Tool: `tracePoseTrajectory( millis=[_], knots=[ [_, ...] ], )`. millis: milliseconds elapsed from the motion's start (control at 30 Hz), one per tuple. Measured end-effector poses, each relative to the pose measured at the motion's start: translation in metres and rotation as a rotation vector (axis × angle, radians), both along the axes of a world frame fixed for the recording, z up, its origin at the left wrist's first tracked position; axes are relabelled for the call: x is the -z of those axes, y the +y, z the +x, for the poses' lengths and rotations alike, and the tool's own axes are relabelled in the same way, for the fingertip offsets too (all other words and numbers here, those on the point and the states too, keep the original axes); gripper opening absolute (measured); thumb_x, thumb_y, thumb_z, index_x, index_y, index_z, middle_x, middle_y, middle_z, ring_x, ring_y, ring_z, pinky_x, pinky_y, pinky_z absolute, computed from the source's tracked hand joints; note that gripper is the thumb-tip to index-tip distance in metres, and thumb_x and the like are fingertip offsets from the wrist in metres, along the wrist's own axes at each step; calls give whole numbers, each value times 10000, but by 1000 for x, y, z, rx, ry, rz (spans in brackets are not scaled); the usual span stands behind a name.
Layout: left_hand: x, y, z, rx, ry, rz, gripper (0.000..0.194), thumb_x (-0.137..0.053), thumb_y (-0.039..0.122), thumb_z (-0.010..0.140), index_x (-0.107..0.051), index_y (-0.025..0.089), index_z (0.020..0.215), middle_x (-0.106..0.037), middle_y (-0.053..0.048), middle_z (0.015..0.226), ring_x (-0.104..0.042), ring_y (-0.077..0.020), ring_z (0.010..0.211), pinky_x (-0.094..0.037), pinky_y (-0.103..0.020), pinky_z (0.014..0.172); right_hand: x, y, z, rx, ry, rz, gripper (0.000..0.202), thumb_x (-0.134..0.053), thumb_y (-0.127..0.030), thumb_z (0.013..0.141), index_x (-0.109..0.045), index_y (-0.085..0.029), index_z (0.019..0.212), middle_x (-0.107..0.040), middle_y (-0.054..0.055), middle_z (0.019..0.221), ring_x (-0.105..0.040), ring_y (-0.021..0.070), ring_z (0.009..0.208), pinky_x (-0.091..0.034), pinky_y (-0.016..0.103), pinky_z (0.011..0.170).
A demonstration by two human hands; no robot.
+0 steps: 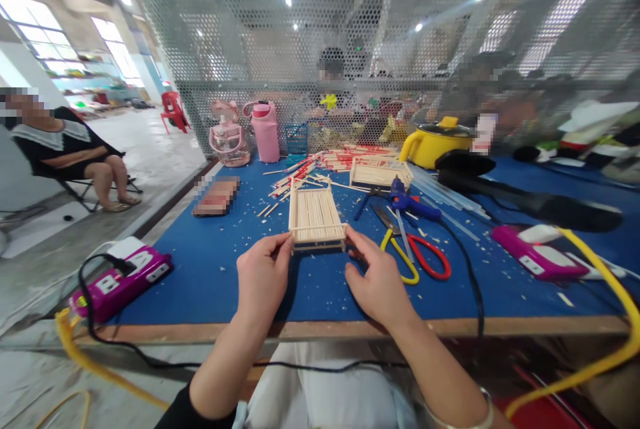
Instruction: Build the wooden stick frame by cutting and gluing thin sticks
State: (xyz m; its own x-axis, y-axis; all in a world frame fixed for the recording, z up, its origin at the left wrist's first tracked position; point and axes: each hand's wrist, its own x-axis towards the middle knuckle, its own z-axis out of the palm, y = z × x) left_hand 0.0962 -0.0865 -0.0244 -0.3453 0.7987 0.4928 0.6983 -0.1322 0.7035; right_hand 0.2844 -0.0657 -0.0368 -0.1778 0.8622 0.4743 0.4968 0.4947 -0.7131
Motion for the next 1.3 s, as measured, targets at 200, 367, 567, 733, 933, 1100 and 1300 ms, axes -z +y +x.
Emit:
tracePoseTrajectory(
  millis=[200, 367, 567, 733, 933, 1100, 1300],
  knots=[
    [0, 0, 0, 1, 6, -4, 199, -583, 299, 846, -745, 191, 886, -766, -55, 873, -709, -201, 781, -542, -304, 734, 1, 0, 1, -8, 6, 29, 659, -495, -49, 715, -500, -186, 1360, -596, 92, 1285, -622, 219, 1058, -551, 364, 880],
    [0, 1, -1, 4, 9, -1, 200, -577, 300, 847, -744, 193, 880, -766, -57, 870, -709, -203, 774, -541, -303, 726, 0, 1, 1, 3, -12, 32, 656, -480, -40, 716, -508, -192, 1354, -606, 91, 1272, -634, 214, 1030, -551, 369, 881],
    [2, 2, -2, 12, 13, 16, 200, -570, 300, 849, -745, 206, 876, -766, -46, 870, -708, -202, 772, -543, -301, 732, 0, 1, 1, 10, -27, 43, 683, -454, -13, 692, -510, -187, 1350, -605, 92, 1275, -624, 214, 1064, -550, 366, 891],
    [1, 0, -2, 12, 14, 6, 201, -574, 300, 849, -745, 197, 876, -767, -52, 868, -708, -199, 772, -541, -298, 732, -1, 1, 2, 20, -35, 28, 667, -447, -16, 697, -518, -173, 1341, -610, 95, 1268, -631, 214, 1047, -547, 371, 896],
    [0, 0, -1, 8, 5, 0, 200, -574, 299, 844, -743, 198, 877, -767, -58, 876, -711, -207, 782, -541, -315, 749, 0, 1, 2, 19, -34, 35, 680, -452, -13, 692, -516, -189, 1346, -606, 86, 1280, -632, 216, 1054, -548, 367, 897],
    [0, 1, -1, 9, 5, 8, 201, -577, 297, 839, -744, 191, 872, -766, -64, 875, -711, -208, 790, -539, -313, 750, 0, 2, 1, 16, -36, 43, 697, -452, -9, 685, -513, -201, 1351, -607, 79, 1282, -619, 227, 1092, -543, 379, 912],
    [0, 1, -1, 13, 9, 16, 192, -579, 288, 841, -743, 196, 881, -766, -58, 881, -711, -204, 791, -544, -313, 750, 0, 1, 1, 16, -36, 38, 690, -449, -11, 686, -510, -178, 1353, -603, 89, 1284, -611, 229, 1106, -542, 374, 915]
  ],
)
